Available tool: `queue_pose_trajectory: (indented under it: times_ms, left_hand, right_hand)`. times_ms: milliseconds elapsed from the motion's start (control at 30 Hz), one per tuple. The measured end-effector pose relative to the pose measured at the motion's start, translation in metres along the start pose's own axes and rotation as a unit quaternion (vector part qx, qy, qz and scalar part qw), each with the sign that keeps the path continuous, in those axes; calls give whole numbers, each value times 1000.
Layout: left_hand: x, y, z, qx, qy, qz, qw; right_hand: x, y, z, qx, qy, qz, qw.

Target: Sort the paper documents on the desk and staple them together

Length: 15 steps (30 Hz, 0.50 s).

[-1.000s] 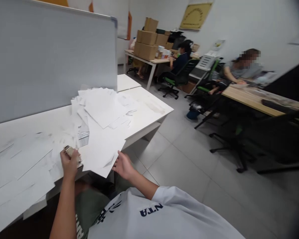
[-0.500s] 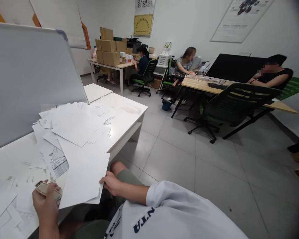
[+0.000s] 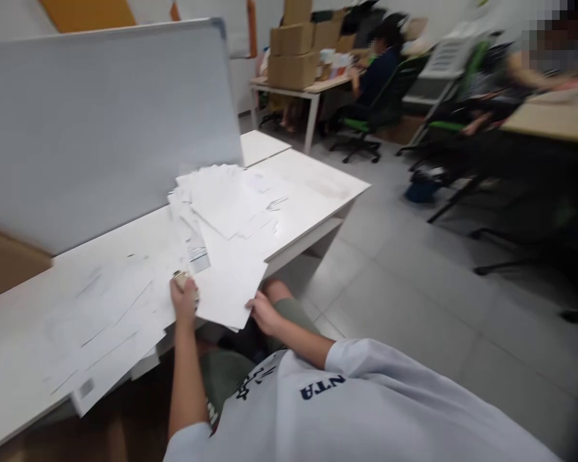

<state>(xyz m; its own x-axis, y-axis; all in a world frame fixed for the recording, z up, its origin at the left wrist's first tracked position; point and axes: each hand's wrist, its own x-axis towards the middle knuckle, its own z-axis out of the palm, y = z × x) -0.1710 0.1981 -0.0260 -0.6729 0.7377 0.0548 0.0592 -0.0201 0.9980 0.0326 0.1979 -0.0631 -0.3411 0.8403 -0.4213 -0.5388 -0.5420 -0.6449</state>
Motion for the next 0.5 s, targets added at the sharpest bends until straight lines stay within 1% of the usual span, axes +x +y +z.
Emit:
queue_pose_trajectory:
  times_ms: [33, 100, 133, 200, 300, 500]
  left_hand:
    - [-2, -2, 0, 3, -10, 6, 1000]
    - [-4, -7, 1, 6, -10, 15, 1000]
    - [-5, -10, 2, -2, -16, 16, 1000]
    - [-7, -15, 3, -24, -21, 10, 999]
    - [-9, -20, 3, -49, -46, 3, 998]
    - [-13, -20, 2, -65, -70, 18, 995]
  right_hand:
    - [-1, 1, -3, 23, -11, 18, 1000]
    - [-2, 2, -9, 55, -17, 43, 997]
    - [-2, 2, -12, 60, -14, 44, 997]
    - [-2, 3, -17, 57, -7, 24, 998]
    - [-4, 6, -25, 48, -5, 4, 999]
    - [-6, 11, -37, 41, -15, 43, 998]
